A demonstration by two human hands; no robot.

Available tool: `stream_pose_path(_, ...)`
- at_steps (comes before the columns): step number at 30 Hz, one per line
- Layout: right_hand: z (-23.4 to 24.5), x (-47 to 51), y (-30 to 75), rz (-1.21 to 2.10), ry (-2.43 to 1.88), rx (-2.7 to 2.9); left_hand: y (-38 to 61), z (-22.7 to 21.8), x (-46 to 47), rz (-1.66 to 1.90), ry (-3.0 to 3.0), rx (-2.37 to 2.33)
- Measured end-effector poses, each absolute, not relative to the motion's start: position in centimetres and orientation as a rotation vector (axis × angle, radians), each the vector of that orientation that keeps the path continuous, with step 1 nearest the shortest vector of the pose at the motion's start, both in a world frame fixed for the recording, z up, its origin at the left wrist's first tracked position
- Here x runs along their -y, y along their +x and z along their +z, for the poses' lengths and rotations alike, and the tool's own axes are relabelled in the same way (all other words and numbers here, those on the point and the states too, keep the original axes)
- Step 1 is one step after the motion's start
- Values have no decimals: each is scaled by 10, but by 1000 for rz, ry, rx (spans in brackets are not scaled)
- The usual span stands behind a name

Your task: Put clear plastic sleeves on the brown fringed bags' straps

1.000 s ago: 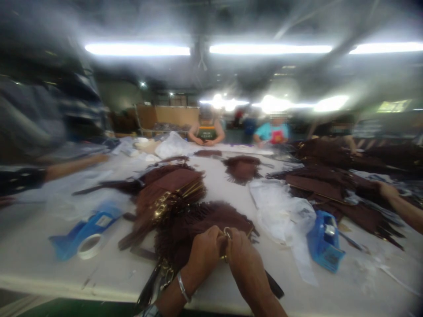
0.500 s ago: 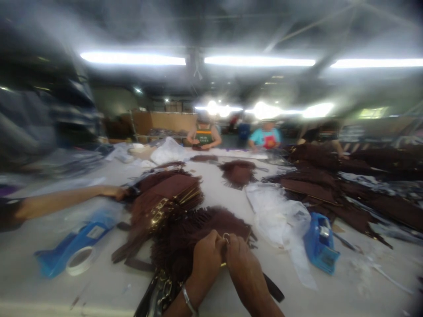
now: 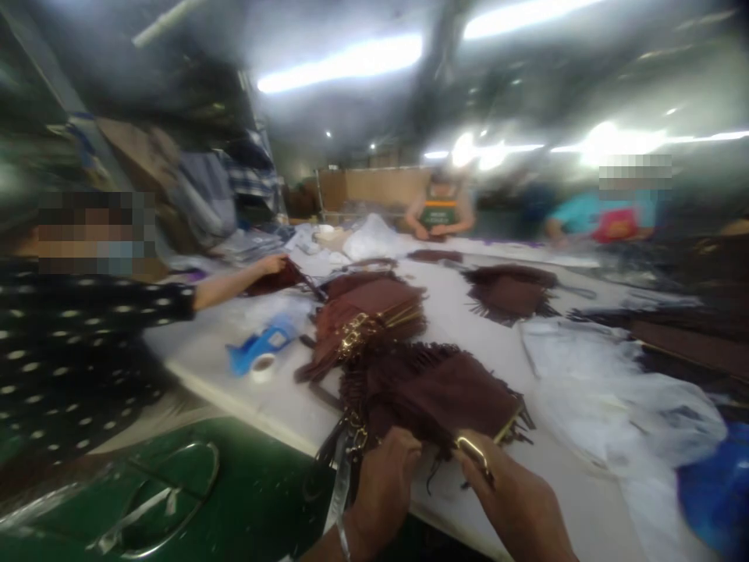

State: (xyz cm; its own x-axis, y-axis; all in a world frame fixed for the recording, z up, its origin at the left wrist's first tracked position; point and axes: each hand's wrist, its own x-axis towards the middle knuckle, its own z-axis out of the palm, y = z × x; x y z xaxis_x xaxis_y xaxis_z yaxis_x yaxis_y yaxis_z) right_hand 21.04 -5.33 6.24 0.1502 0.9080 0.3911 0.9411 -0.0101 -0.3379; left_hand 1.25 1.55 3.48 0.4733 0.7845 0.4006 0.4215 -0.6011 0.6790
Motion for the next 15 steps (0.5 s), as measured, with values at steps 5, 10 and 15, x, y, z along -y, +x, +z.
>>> stream_pose_path(5,70,54,209,213,-1965,1605,-40,6,-14,1006,2138,-1492)
stream_pose_path(10,77,45,210,525,-1864,1372,-35,-2,-24,894,2160,-1671)
stream_pose_path(15,74,43,212,725,-1761,1184,-26,1,-31,992,2111,-1660)
